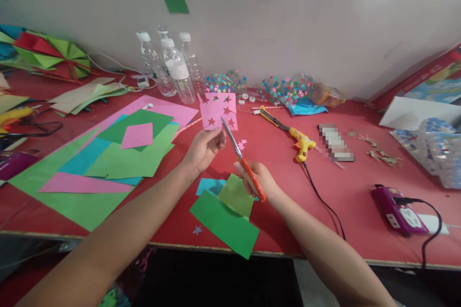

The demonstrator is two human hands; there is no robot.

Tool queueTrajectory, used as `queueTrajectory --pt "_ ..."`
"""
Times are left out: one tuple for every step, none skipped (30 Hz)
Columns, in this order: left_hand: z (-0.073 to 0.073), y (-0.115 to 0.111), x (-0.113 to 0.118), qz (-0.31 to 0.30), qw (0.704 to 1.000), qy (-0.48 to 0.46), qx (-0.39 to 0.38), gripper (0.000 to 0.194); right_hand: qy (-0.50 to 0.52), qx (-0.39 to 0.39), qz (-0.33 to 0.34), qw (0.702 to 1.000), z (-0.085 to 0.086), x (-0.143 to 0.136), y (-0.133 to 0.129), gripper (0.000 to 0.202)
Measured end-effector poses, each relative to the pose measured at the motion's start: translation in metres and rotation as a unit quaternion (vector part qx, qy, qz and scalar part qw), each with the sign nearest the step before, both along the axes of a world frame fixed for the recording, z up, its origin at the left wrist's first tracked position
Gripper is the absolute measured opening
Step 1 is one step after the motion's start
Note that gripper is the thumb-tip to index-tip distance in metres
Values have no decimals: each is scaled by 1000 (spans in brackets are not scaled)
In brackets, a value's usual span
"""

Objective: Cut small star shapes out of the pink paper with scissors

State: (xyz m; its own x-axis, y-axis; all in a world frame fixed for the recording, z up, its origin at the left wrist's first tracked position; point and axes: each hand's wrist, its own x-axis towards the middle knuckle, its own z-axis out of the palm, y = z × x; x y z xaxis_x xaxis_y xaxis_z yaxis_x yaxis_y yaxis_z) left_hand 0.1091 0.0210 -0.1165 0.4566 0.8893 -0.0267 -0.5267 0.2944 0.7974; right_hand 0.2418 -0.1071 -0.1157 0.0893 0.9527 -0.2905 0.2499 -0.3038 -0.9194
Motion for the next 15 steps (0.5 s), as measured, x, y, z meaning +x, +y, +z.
queueTrajectory --pt "0 -1 0 7 1000 9 9 19 -4 -5 -1 1000 0 0 0 51" --pt "0 -1 1 21 1000 15 14 18 -6 -7 -2 1000 -1 0 0 50" --pt "1 -1 1 36 999 17 15 18 -7 -6 -2 1000 -1 0 0 49" --pt "1 0 0 50 999 15 16 17 -6 -5 -1 1000 -1 0 0 49" --pt "2 1 -1 60 998 10 16 17 -7 -5 0 1000 0 0 0 49" --pt "4 2 -2 67 998 2 16 18 -8 -6 1 1000 0 0 0 48" --pt "5 3 -3 71 997 -8 14 19 -11 -9 2 1000 0 0 0 48" --pt "6 4 -4 74 997 -18 11 19 -14 -14 3 1000 1 0 0 48" --pt "7 5 -4 74 997 -27 6 19 -17 -20 4 1000 1 0 0 49" --pt "7 6 -5 72 997 -35 0 18 -19 -24 5 1000 2 1 0 49" --pt "8 7 -5 67 997 -41 -7 17 -20 -27 7 999 2 1 0 49" --pt "8 7 -5 58 997 -45 -13 15 -20 -28 7 999 1 1 1 50" --pt "7 7 -5 47 998 -49 -20 14 -21 -26 6 999 1 1 1 50" --pt "7 7 -5 35 998 -51 -27 12 -21 -24 5 999 1 1 1 51" --pt "7 8 -4 26 998 -54 -33 11 -21 -22 3 1000 0 1 1 51"
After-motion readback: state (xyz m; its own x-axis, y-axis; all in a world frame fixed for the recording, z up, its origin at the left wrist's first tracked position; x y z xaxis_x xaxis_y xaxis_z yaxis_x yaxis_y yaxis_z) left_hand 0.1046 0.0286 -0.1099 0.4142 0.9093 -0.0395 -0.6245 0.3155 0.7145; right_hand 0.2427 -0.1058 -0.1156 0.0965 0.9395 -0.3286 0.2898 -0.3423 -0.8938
